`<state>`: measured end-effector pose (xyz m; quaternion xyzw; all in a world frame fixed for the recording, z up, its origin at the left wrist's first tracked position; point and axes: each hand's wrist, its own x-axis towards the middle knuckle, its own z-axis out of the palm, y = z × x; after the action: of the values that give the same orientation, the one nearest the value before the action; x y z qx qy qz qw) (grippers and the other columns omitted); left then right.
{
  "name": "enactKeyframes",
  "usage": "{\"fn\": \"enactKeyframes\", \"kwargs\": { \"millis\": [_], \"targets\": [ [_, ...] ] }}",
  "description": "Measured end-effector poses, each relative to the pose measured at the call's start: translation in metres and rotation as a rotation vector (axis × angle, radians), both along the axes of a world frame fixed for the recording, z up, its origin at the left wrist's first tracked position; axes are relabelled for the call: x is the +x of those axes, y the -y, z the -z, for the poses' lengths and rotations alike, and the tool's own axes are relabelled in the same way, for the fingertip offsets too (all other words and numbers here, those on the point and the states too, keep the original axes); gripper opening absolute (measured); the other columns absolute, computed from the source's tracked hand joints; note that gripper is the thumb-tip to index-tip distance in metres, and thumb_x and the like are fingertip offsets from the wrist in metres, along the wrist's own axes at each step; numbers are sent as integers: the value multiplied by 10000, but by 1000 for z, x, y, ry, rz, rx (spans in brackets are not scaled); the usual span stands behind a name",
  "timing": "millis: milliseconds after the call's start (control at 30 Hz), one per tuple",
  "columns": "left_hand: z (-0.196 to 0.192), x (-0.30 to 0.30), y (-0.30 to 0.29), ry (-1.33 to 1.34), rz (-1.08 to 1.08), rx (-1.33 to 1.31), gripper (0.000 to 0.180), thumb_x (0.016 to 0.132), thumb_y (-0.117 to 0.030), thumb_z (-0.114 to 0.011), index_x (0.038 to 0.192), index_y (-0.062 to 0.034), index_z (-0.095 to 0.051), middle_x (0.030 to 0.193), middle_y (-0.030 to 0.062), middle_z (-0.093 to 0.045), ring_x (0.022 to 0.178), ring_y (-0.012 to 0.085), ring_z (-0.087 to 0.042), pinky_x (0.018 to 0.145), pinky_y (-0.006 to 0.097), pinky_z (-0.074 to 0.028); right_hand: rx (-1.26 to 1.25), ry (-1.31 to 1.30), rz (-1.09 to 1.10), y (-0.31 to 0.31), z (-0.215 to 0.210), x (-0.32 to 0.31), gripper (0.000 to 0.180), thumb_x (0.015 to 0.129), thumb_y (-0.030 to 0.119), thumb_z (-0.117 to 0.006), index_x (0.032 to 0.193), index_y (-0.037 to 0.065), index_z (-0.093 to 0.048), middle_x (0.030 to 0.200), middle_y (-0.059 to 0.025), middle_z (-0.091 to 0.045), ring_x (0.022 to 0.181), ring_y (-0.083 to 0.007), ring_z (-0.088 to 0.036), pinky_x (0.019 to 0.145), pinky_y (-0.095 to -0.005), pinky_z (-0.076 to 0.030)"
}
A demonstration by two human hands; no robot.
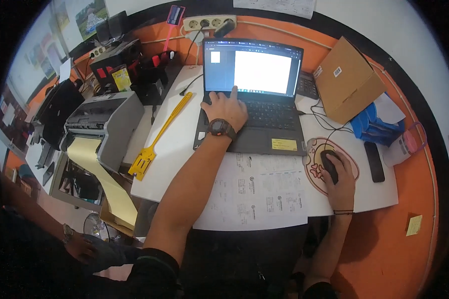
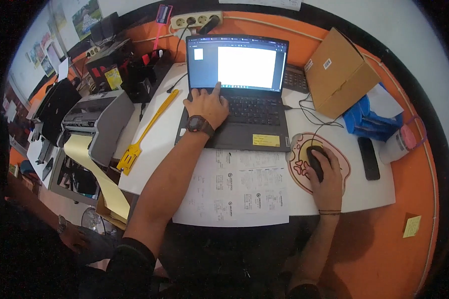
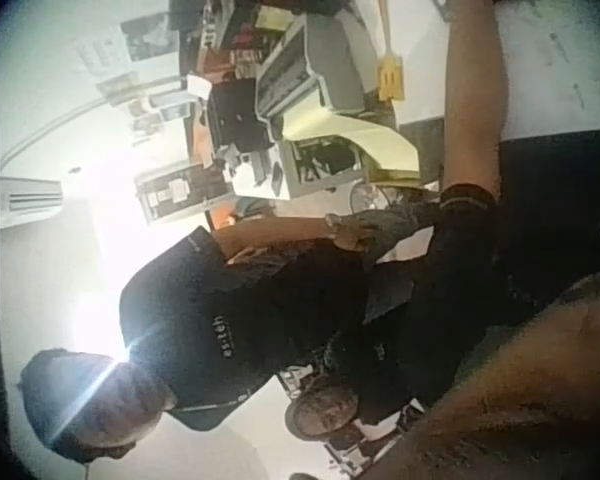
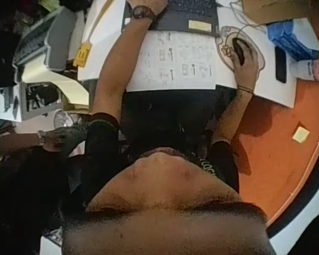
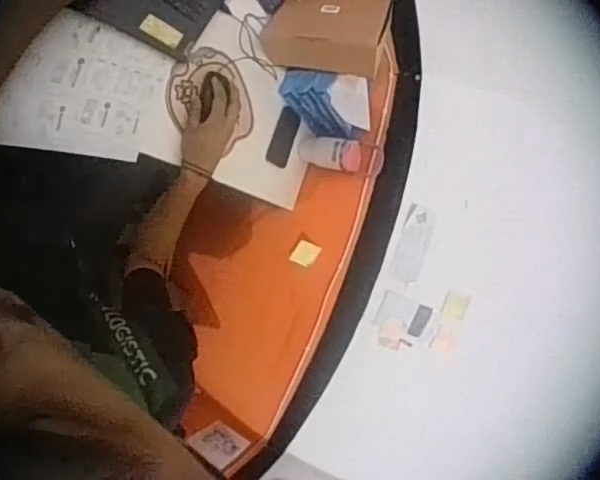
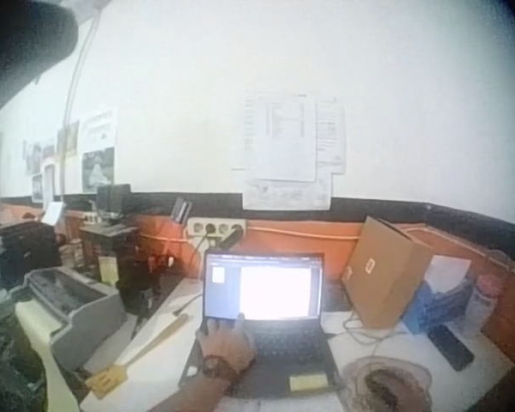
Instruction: Processing a shipping box by entering data into a laptop and using a computer mouse.
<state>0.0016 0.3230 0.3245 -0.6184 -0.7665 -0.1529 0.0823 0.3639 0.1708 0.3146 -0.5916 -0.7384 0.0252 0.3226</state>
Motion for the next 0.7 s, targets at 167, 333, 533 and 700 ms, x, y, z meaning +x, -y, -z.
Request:
{"fn": "enactKeyframes", "kwargs": {
  "millis": [167,333,533,700],
  "targets": [
    [6,-3,-2,-2,-8,32,616,1084,-411,-592,1678,-247,-579,1383,197,-757,1389,383,-600,1094,711,-471,46,-54,17,-2,-4,-10,487,971,87,-816,1452,92,-736,1548,-151,-657,1404,-390,-662,1192,-469,-542],
    [3,0,-3,11,14,24,613,1092,-384,-579,1678,-203,-580,1347,179,-764,1383,362,-573,1105,715,-437,97,20,21,-3,6,0,480,940,50,-807,1416,79,-752,1513,-153,-678,1379,-386,-676,1171,-464,-557],
    [4,0,-3,3,10,25,625,1087,-383,-584,1680,-187,-580,1364,180,-761,1396,354,-567,1115,701,-435,105,28,43,1,1,-4,451,930,35,-798,1380,65,-768,1488,-161,-685,1354,-380,-688,1151,-458,-571],
    [1,3,-3,7,15,2,634,1091,-386,-584,1684,-163,-576,1388,179,-758,1424,349,-556,1116,688,-435,112,36,57,1,3,-3,445,930,34,-798,1374,54,-766,1469,-177,-685,1347,-387,-687,1153,-462,-570]
  ]
}}
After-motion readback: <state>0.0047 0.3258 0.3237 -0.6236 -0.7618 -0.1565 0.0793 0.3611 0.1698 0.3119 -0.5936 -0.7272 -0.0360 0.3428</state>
